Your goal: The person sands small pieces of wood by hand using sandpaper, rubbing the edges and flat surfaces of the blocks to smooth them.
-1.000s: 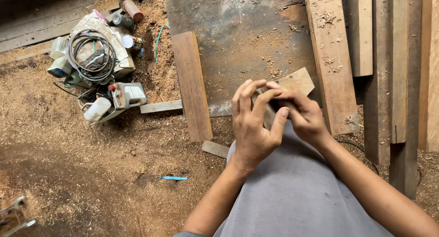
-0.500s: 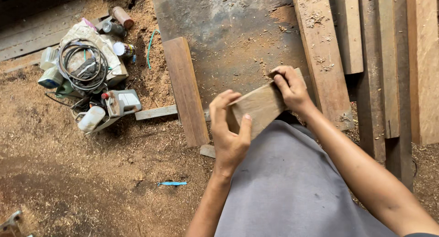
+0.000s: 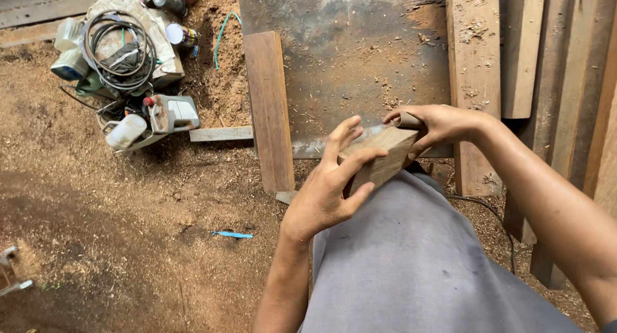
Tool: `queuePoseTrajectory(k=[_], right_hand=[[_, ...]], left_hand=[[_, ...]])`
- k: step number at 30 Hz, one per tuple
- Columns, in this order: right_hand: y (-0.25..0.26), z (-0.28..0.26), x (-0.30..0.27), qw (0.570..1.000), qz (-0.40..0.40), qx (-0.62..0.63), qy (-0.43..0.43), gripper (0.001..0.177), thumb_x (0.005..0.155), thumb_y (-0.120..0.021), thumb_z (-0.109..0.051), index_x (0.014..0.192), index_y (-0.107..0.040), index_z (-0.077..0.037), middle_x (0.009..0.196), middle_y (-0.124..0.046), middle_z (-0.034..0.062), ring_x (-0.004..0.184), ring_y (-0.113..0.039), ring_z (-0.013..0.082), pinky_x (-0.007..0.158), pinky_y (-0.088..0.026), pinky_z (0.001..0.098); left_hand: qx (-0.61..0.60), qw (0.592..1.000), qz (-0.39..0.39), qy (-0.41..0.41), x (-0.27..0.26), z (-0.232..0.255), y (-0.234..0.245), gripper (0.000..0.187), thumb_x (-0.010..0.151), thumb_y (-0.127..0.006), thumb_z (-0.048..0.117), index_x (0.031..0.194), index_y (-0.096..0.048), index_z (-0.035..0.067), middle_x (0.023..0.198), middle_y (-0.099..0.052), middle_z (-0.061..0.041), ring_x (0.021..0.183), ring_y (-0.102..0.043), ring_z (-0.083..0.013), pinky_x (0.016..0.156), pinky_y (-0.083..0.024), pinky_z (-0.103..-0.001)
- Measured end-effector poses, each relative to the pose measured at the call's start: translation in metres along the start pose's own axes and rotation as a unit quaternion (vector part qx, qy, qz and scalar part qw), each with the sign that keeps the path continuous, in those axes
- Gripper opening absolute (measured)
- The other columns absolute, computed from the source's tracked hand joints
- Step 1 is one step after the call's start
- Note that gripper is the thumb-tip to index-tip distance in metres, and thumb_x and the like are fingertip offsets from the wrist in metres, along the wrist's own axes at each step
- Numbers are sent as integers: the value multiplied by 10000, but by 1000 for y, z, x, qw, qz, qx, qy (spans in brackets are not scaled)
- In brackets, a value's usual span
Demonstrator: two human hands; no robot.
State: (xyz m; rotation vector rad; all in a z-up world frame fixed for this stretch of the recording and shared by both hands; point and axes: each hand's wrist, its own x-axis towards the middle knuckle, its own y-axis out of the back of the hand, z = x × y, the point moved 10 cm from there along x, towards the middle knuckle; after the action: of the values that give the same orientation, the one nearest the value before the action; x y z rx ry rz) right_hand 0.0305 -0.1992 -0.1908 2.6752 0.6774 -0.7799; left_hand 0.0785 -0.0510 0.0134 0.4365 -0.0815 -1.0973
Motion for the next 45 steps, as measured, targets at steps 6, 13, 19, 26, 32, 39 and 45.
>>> queuePoseTrajectory(k=[6,13,19,26,32,39,45], right_hand=[[-14,-10,18,992,61,-103,48,662,607,-937,-331,1167,-651,-124,1108,-688,44,1064,-647,239,926,-541,440],[-28,-62,11,925,197,-325,-16,596,646,-849,-302,1196,-659,-177,1037,-661,12,1074,-592,249,825,-440,482],[-21,-31,15,852,254,-458,-20,264,813,-710,-162,1069,-668,-214,1023,-645,-24,1049,-591,204,828,-396,458],[-28,51,17,829,272,-488,-19,456,803,-708,-231,1254,-647,-212,1162,-652,-9,1111,-584,216,933,-396,450],[-37,54,16,866,275,-417,7,635,846,-719,-449,1406,-572,-188,1278,-638,45,1288,-525,221,1185,-232,585],[-41,16,-2,809,385,-441,55,487,875,-690,-393,1326,-593,-235,1389,-611,41,1372,-496,246,1202,-255,541],[-53,15,30,834,383,-397,-25,341,1031,-643,-209,1372,-640,-217,1197,-611,40,1168,-548,229,1002,-381,413]], left_hand=[[344,934,-14,94,10,5,-9,839,702,-877,384,1410,-515,116,1624,-174,-191,1527,-99,-398,1185,-18,-721],[423,883,-65,193,33,-129,-38,963,603,-917,211,1450,-478,80,1366,-542,-176,1478,-271,-358,1142,-98,-696],[263,961,32,75,50,-218,-83,551,653,-870,156,1145,-624,116,1134,-636,-55,1122,-591,-263,959,-402,-462],[258,961,89,38,53,-249,-127,545,654,-794,72,1171,-635,143,1153,-666,-20,1112,-604,-254,933,-417,-433],[252,963,86,37,49,-253,-130,580,653,-783,57,1208,-639,145,1201,-686,-9,1147,-607,-226,954,-414,-442],[278,957,80,-15,54,-256,-120,624,652,-766,21,1252,-634,134,1259,-692,-17,1223,-598,-202,983,-413,-424],[245,969,17,14,69,-282,-113,594,644,-806,68,1212,-640,120,1188,-665,-30,1193,-592,-226,995,-417,-429]])
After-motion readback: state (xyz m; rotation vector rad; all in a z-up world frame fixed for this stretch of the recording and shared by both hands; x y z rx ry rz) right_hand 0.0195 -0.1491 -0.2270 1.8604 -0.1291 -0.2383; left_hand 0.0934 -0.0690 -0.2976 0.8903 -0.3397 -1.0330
